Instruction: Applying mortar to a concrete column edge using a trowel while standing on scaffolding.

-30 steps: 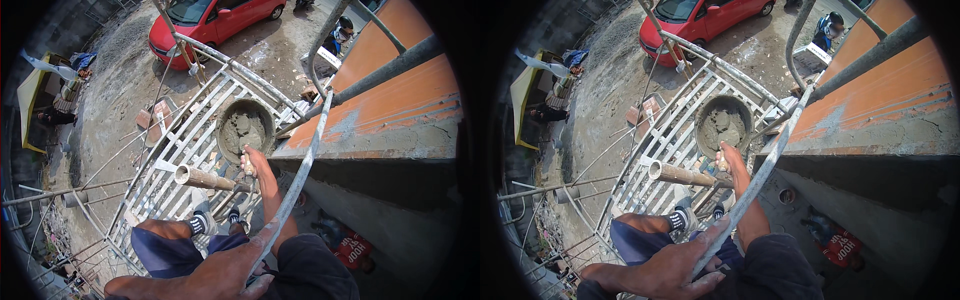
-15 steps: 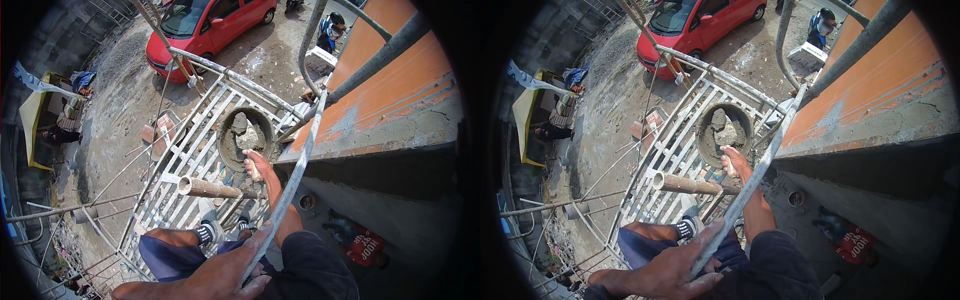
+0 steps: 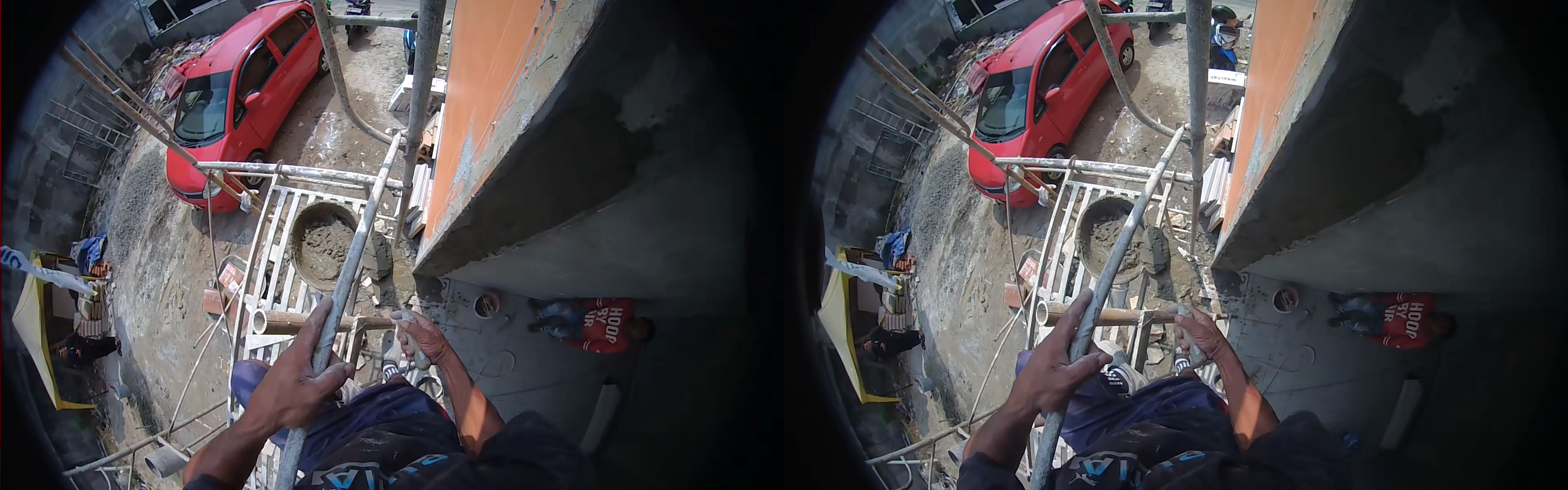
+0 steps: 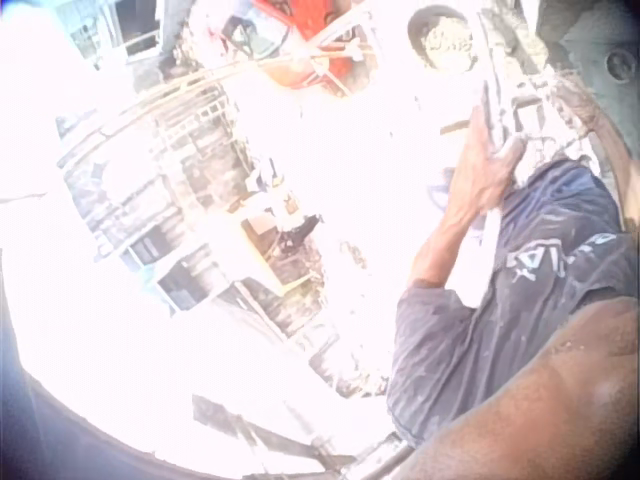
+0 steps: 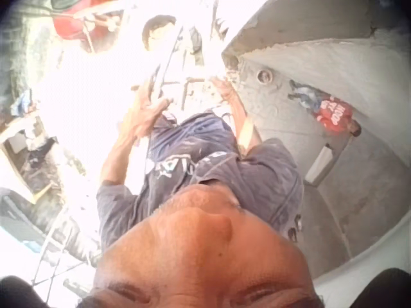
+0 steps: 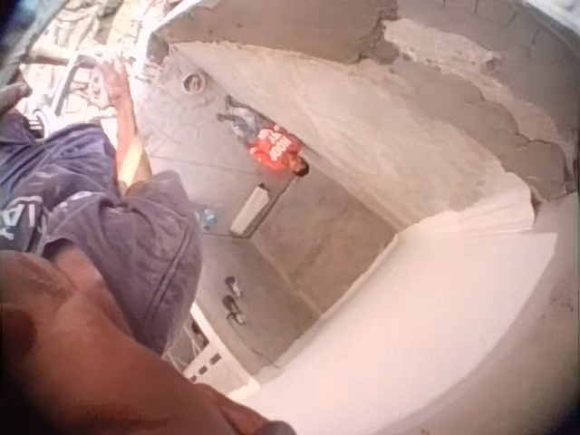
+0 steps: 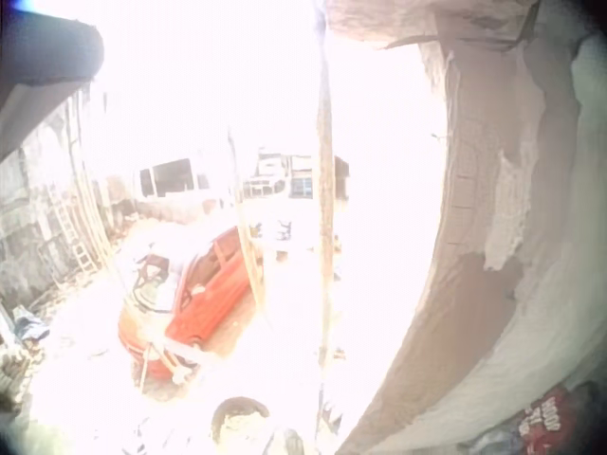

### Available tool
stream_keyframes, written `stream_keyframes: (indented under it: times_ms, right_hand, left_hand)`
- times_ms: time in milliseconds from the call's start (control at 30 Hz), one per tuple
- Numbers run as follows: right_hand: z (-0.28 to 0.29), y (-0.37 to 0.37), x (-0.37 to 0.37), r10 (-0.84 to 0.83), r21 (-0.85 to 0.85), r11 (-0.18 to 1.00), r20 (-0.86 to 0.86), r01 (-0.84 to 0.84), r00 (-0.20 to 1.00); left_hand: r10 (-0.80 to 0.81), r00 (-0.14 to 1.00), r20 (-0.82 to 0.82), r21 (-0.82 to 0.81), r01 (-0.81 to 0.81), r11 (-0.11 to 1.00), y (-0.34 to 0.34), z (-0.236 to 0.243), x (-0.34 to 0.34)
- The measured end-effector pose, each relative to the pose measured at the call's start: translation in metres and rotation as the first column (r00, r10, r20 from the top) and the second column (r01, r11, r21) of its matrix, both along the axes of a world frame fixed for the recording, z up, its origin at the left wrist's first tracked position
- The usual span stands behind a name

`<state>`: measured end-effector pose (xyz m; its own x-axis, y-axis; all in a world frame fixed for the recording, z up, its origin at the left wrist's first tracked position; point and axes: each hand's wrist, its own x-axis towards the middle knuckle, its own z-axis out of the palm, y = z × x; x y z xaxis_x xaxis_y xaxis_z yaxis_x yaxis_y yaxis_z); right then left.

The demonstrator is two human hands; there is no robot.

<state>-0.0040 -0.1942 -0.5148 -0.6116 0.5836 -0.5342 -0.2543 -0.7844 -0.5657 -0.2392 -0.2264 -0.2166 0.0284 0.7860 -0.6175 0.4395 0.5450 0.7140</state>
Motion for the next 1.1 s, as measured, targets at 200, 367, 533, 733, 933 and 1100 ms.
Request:
stream_keyframes:
  times_ms: [200, 367, 533, 733, 933, 1100]
  right_hand:
    - [0.043, -0.032, 0.06, -0.219, 0.083, 0.971, -0.056, 0.223, 0.974]
    - [0.067, -0.04, 0.046, -0.437, -0.034, 0.899, 0.0, 0.436, 0.9]
    - [0.101, -0.037, 0.039, -0.693, -0.1, 0.721, -0.133, 0.686, 0.708]
    - [0.197, 0.011, 0.037, -0.851, 0.08, 0.37, -0.369, 0.926, 0.373]
    - [0.254, 0.055, 0.022, -0.827, 0.22, -0.057, -0.557, 0.974, 0.077]
    - [0.233, 0.108, 0.006, -0.755, 0.453, -0.587, -0.606, 0.671, -0.25]
  left_hand:
    - [-0.067, 0.997, 0.039, 0.165, 0.06, 0.984, 0.003, -0.021, 0.0]
    - [-0.008, 0.995, 0.101, 0.078, 0.0, 0.997, -0.002, -0.032, -0.009]
    - [0.024, 0.978, 0.207, 0.029, -0.03, 0.999, -0.013, -0.076, -0.034]
    - [0.123, 0.967, 0.223, -0.035, -0.118, 0.992, -0.003, -0.059, -0.027]
    - [0.089, 0.975, 0.202, -0.028, -0.085, 0.996, 0.005, -0.039, -0.022]
    - [0.052, 0.991, 0.121, 0.002, -0.053, 0.999, 0.001, -0.029, -0.009]
